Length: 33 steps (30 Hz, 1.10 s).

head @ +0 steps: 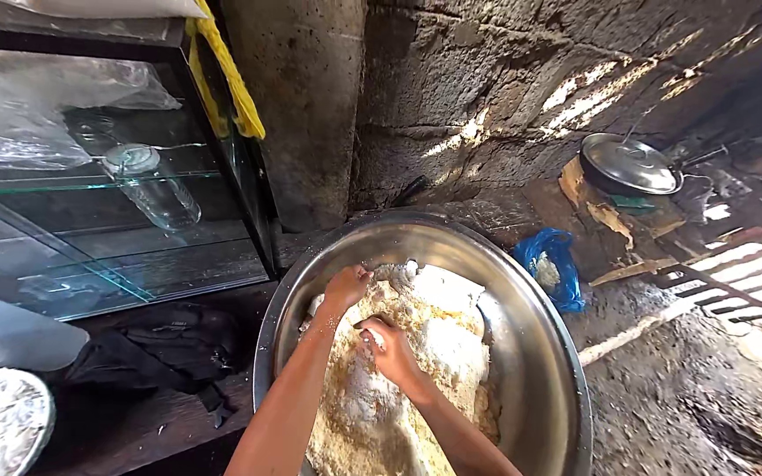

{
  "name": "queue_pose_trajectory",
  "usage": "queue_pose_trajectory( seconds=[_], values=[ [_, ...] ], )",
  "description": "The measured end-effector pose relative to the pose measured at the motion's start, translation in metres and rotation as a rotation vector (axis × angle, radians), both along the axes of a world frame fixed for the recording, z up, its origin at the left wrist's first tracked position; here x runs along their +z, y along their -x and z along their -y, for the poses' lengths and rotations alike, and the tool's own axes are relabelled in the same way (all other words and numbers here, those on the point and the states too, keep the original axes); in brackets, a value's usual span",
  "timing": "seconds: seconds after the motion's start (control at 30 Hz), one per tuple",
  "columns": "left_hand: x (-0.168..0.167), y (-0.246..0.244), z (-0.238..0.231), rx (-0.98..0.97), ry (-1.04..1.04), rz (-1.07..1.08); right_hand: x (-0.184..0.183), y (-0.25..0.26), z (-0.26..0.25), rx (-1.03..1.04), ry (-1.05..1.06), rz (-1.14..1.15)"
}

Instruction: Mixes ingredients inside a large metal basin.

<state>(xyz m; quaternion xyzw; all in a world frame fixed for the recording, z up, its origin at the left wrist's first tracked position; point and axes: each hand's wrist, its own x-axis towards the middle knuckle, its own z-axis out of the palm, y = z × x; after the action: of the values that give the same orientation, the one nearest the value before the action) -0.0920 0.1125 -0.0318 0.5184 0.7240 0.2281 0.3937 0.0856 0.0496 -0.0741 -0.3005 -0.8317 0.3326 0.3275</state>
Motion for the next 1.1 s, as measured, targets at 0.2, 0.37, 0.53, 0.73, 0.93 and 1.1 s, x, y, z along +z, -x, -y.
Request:
queue_pose_trajectory(
  seconds=[0.2,0.37,0.53,0.73,0.93,1.1],
  values=[
    [0.007,0.005,0.0,0.04,-0.008,-0.003,0.027,0.007,-0.002,-0.201,0.373,0.051],
    [0.009,0.006,0.001,0.051,-0.018,0.016,0.054,-0.005,-0.024,0.144,0.635,0.092],
    [0.009,0.004,0.0,0.016,-0.009,-0.007,0.086,-0.007,-0.105,0.014,0.264,0.553],
    [0.014,0.004,-0.001,-0.044,0.051,-0.027,0.032,0.008,-0.177,-0.265,-0.051,1.24],
    [0.011,0.004,-0.007,-0.106,0.054,-0.046,0.045,-0.018,-0.177,-0.15,0.342,0.539],
    [0.006,0.002,-0.01,-0.23,-0.008,-0.075,0.091,-0.04,-0.121,0.008,0.86,-0.01]
  ],
)
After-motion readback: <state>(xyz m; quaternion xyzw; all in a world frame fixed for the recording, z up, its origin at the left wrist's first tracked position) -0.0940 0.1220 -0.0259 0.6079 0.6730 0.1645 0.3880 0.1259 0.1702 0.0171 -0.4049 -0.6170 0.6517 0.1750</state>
